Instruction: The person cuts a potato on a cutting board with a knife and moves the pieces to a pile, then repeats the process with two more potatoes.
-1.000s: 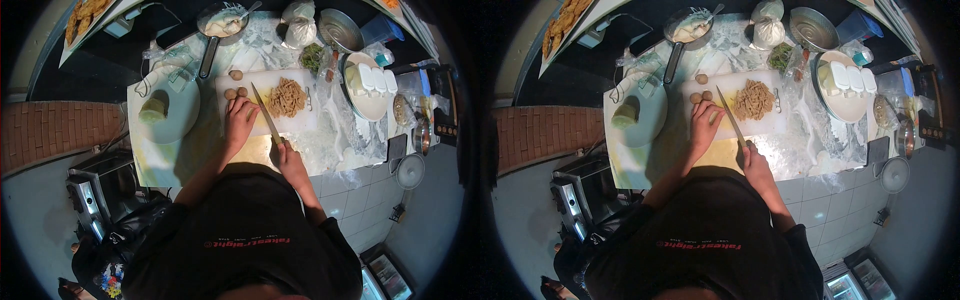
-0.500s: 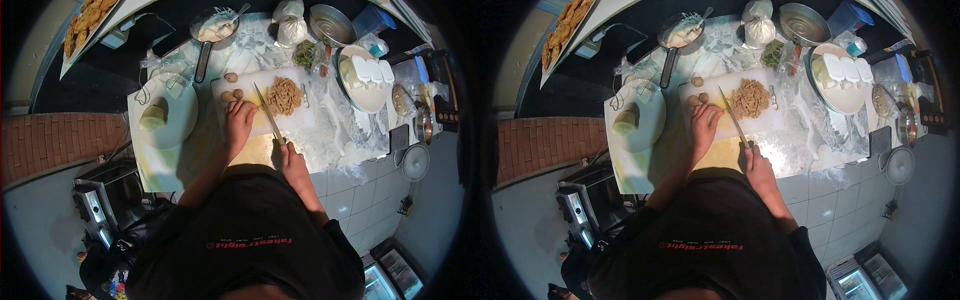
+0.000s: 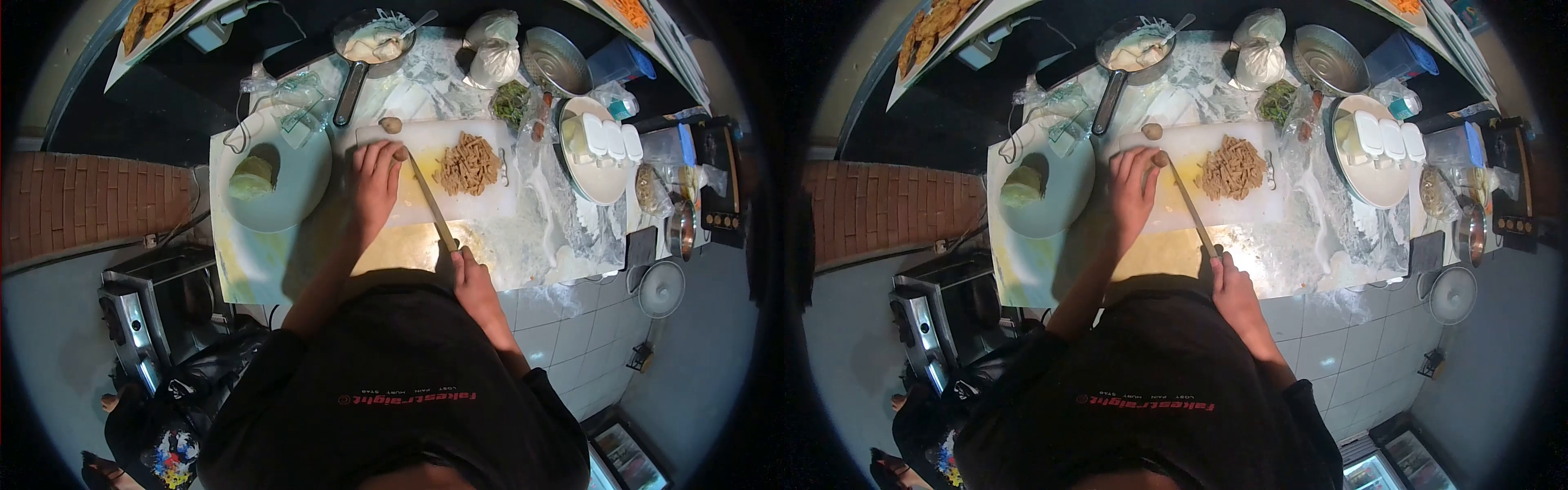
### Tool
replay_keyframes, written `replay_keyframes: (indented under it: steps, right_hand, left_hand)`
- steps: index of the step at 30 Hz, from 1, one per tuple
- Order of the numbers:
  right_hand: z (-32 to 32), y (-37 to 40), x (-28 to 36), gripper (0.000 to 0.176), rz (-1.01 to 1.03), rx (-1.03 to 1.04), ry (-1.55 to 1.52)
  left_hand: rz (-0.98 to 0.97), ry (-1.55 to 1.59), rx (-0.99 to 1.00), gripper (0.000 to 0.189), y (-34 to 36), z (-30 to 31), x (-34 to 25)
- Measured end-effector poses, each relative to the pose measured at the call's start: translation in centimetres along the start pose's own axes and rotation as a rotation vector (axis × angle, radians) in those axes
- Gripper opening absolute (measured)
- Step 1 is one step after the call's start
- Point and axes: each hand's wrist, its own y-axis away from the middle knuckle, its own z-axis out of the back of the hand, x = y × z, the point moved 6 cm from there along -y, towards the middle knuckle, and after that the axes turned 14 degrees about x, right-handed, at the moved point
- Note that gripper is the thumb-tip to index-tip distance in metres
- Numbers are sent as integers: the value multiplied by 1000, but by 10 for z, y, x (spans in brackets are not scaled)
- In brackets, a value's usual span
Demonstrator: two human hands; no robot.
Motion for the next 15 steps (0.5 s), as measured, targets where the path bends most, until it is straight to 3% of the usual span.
replay_keyframes:
  steps: [9, 15]
  right_hand:
    - [29, 1, -7, 47, -5, -113, -100]
    - [11, 6, 1, 49, 32, 13, -132]
  left_hand:
    - [-97, -128, 203, 37, -24, -11, 12]
    - [-80, -46, 188, 35, -17, -4, 13]
